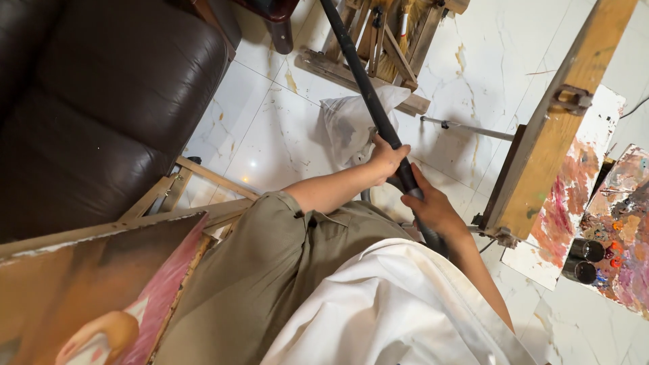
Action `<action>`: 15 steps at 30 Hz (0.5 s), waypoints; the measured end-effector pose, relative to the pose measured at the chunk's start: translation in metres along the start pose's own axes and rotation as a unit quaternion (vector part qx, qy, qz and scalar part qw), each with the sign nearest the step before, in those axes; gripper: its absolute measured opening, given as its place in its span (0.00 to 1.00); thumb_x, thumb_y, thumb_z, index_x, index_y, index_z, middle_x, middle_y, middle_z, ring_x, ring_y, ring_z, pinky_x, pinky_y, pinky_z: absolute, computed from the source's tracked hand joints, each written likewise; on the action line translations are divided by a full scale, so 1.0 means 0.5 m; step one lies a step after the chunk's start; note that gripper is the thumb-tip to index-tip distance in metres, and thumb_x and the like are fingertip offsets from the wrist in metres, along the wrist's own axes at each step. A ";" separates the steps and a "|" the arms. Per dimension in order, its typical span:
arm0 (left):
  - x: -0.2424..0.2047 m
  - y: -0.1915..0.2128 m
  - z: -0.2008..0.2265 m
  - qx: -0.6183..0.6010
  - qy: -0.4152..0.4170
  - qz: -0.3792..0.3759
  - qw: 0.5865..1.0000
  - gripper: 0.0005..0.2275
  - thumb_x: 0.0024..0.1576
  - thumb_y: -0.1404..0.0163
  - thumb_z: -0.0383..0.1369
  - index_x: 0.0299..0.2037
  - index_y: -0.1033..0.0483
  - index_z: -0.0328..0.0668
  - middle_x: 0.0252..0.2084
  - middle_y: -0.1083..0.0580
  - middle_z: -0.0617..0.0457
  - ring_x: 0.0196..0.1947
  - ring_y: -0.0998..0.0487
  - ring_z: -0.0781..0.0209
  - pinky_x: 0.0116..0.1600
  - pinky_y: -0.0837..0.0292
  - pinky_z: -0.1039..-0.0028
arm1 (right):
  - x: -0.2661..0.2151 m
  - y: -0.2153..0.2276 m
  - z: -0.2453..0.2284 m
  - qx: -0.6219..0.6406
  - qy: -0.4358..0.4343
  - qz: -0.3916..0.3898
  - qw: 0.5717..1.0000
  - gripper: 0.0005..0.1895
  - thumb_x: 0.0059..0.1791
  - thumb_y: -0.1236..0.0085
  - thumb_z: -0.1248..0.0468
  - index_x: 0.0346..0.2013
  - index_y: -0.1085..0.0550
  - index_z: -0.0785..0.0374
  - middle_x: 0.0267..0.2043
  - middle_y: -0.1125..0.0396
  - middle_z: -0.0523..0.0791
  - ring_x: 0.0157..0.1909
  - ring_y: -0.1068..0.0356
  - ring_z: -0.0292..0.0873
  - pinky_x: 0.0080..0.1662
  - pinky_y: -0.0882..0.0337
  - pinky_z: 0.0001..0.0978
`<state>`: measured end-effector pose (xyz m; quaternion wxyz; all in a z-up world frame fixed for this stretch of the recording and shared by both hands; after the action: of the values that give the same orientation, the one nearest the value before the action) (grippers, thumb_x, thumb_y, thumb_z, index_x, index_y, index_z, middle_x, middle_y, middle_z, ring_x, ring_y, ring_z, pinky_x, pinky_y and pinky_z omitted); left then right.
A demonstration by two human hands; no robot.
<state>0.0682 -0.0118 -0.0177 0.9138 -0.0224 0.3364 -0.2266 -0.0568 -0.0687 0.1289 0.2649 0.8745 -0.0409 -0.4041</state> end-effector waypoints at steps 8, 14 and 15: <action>-0.130 -0.015 0.002 -0.029 0.015 -0.050 0.998 0.32 0.53 0.44 0.35 0.57 0.54 0.25 0.45 0.31 0.38 0.34 0.19 0.49 0.29 0.19 0.62 | -0.083 -0.006 0.058 0.012 -0.050 -0.037 0.998 0.49 0.45 0.43 0.62 0.77 0.54 0.38 0.30 0.34 0.46 0.23 0.31 0.43 0.31 0.26 0.37; -0.126 -0.006 -0.020 -0.008 -0.006 -0.010 1.000 0.32 0.53 0.45 0.33 0.57 0.55 0.24 0.44 0.29 0.38 0.34 0.18 0.50 0.30 0.16 0.64 | -0.094 -0.020 0.052 -0.001 0.027 -0.033 0.999 0.49 0.45 0.43 0.60 0.78 0.54 0.40 0.27 0.36 0.47 0.24 0.32 0.41 0.31 0.28 0.34; -0.111 -0.003 -0.025 0.010 -0.009 0.002 1.000 0.33 0.53 0.45 0.33 0.58 0.56 0.24 0.43 0.28 0.37 0.34 0.18 0.50 0.31 0.14 0.66 | -0.092 -0.021 0.040 -0.001 0.027 -0.032 0.999 0.49 0.45 0.43 0.60 0.78 0.54 0.40 0.27 0.36 0.47 0.24 0.32 0.41 0.31 0.28 0.34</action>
<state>0.0227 0.0121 0.0063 0.9176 -0.0150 0.3255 -0.2277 -0.1035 -0.0552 0.1445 0.2536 0.8856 -0.0052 -0.3891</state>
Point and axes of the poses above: each hand's wrist, its own x-axis towards the middle knuckle, its own y-axis out of the back of the hand, z = x × y, the point moved 4 cm from there along x, towards the middle knuckle
